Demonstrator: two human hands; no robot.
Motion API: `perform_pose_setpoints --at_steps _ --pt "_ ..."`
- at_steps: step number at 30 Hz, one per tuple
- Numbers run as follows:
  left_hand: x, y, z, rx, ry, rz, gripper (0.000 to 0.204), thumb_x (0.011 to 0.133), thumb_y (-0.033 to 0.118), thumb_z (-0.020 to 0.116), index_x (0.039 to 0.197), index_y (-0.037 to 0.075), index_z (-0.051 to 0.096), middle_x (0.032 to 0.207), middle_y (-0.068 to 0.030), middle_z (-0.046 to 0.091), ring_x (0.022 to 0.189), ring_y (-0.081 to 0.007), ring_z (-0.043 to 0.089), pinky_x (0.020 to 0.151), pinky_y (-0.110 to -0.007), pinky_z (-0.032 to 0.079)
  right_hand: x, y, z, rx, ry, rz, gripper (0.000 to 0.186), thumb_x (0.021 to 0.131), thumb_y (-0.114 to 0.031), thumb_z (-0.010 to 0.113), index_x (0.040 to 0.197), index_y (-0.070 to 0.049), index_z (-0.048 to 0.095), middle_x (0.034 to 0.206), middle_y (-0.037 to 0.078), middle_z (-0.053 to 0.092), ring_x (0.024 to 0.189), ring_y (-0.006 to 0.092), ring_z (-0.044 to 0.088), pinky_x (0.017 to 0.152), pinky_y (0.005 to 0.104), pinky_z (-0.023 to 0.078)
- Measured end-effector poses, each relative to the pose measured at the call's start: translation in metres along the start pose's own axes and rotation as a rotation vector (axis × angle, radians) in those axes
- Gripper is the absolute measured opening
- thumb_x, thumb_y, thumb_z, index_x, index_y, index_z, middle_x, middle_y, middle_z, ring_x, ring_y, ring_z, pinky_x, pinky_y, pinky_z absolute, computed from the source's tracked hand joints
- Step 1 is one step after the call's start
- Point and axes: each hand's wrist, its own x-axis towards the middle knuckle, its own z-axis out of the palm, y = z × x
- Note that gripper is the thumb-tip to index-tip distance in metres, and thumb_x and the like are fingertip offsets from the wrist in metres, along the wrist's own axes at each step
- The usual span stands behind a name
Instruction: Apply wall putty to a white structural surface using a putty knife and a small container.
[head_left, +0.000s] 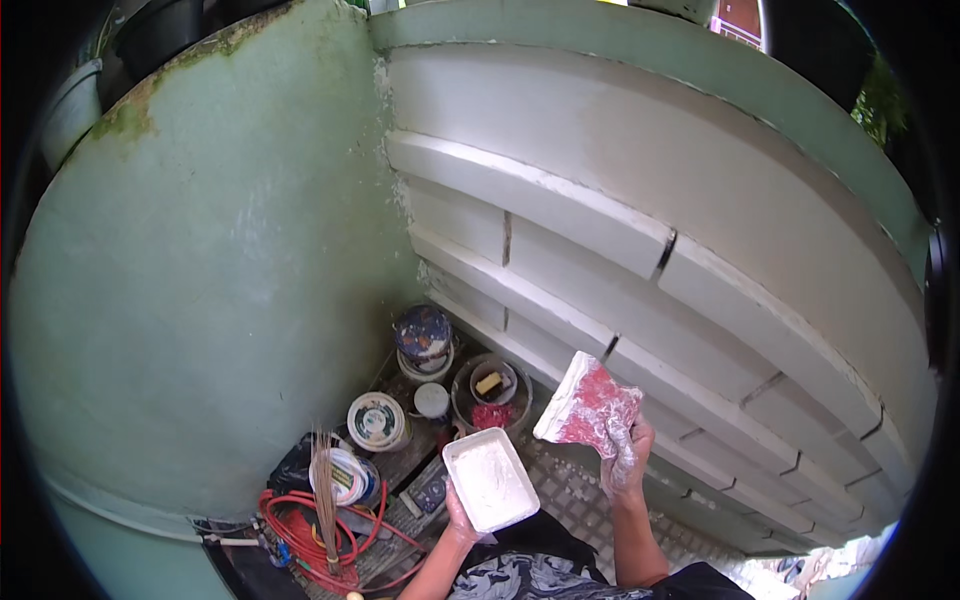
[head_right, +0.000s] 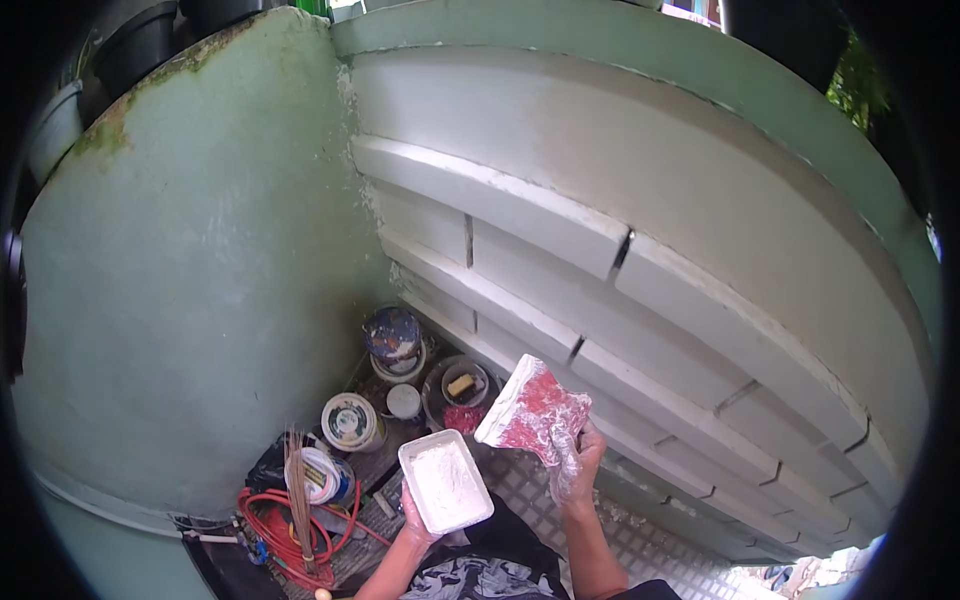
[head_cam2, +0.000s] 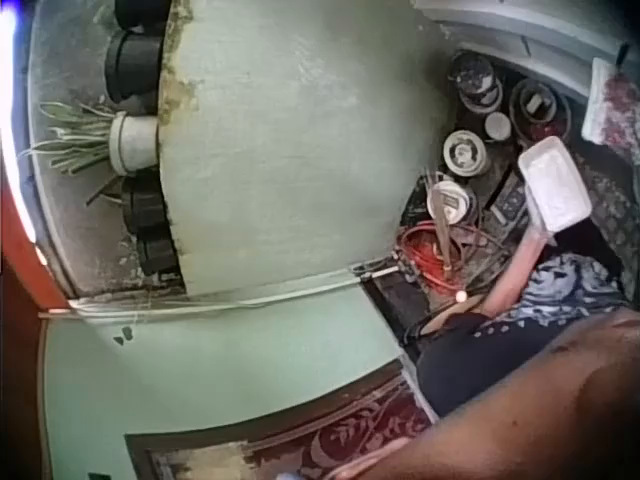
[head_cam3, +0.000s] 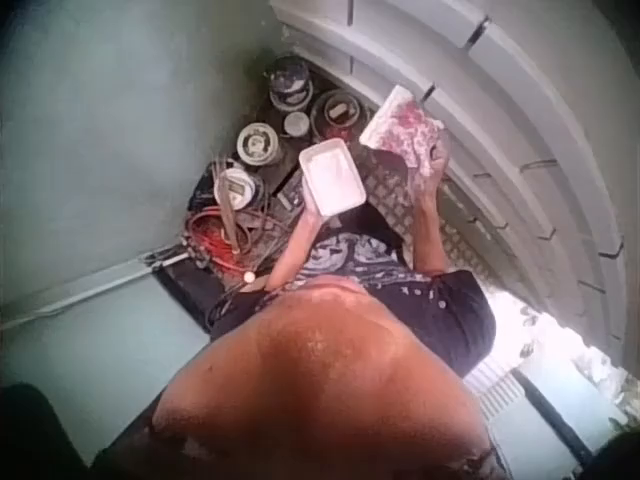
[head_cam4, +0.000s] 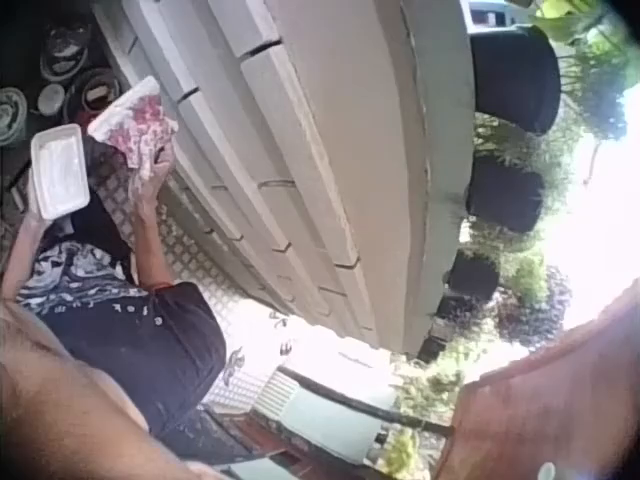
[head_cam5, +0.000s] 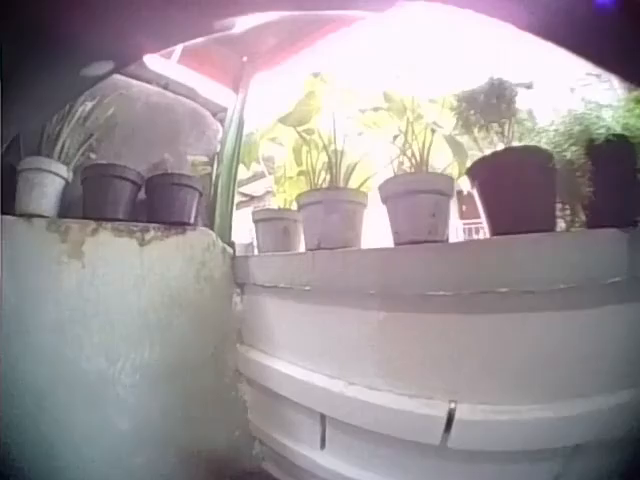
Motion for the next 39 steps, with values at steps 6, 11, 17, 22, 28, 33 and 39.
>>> perform_pose_setpoints --at_steps 6,11,17,22,28,33,39 --pt "0.027 0.030 -0.021 0.113 -0.150 -0.075 0.078 0.087 0.064 0.037 0.144 0.011 0.035 0.138 -0.0124 0.048 0.122 -0.0316 0.052 0.103 -0.051 0.041 0.002 0.031 0.008 0.159 0.038 -0.284 0.029 0.086 -0.008 0.064 0.109 0.007 0.058 0.099 0.006 0.064 0.084 0.0096 0.061 0.076 0.0251 0.050" --pt "0.054 0.047 -0.015 0.193 -0.219 -0.075 0.078 0.087 0.064 0.037 0.144 0.011 0.035 0.138 -0.0128 0.048 0.121 -0.0316 0.052 0.103 -0.051 0.041 0.008 0.048 0.003 0.216 0.053 -0.375 0.022 0.084 -0.009 0.064 0.101 0.006 0.060 0.091 0.005 0.065 0.077 0.0081 0.059 0.070 0.0238 0.049" --pt "0.064 0.052 0.003 0.242 -0.250 -0.136 0.077 0.088 0.064 0.037 0.143 0.010 0.036 0.137 -0.0135 0.049 0.121 -0.0314 0.053 0.102 -0.050 0.042 0.011 0.036 0.003 0.121 0.008 -0.368 0.033 0.083 -0.014 0.069 0.107 0.006 0.058 0.099 0.007 0.065 0.084 0.0115 0.062 0.076 0.0266 0.051" --pt "0.056 0.054 0.002 0.279 -0.227 -0.184 0.074 0.089 0.062 0.036 0.143 0.010 0.037 0.134 -0.0140 0.051 0.119 -0.0310 0.054 0.101 -0.050 0.044 0.004 0.028 0.021 0.212 0.042 -0.454 0.033 0.079 -0.004 0.070 0.107 0.007 0.059 0.096 0.006 0.066 0.082 0.0096 0.062 0.074 0.0249 0.051" --pt "0.055 0.062 -0.011 0.237 -0.215 -0.218 0.071 0.090 0.059 0.037 0.143 0.011 0.038 0.134 -0.0131 0.051 0.119 -0.0303 0.055 0.101 -0.050 0.044 0.004 0.031 0.038 0.126 0.110 -0.547 0.037 0.084 -0.004 0.066 0.116 0.007 0.053 0.106 0.010 0.064 0.090 0.0143 0.063 0.083 0.0288 0.051" --pt "0.032 0.075 0.006 0.184 -0.354 -0.218 0.076 0.087 0.061 0.040 0.144 0.011 0.035 0.140 -0.0128 0.047 0.122 -0.0317 0.052 0.103 -0.050 0.042 0.004 0.022 0.061 0.202 0.109 -0.646 0.040 0.085 -0.004 0.064 0.121 0.006 0.048 0.109 0.010 0.062 0.093 0.0152 0.062 0.085 0.0297 0.050" --pt "0.026 0.094 -0.013 0.232 -0.337 -0.131 0.079 0.088 0.064 0.036 0.146 0.011 0.031 0.139 -0.0147 0.046 0.122 -0.0323 0.052 0.102 -0.051 0.042 0.022 0.014 0.096 -0.047 0.289 -0.988 0.030 0.087 0.005 0.058 0.116 0.007 0.054 0.105 0.012 0.064 0.090 0.0163 0.063 0.085 0.0313 0.051"
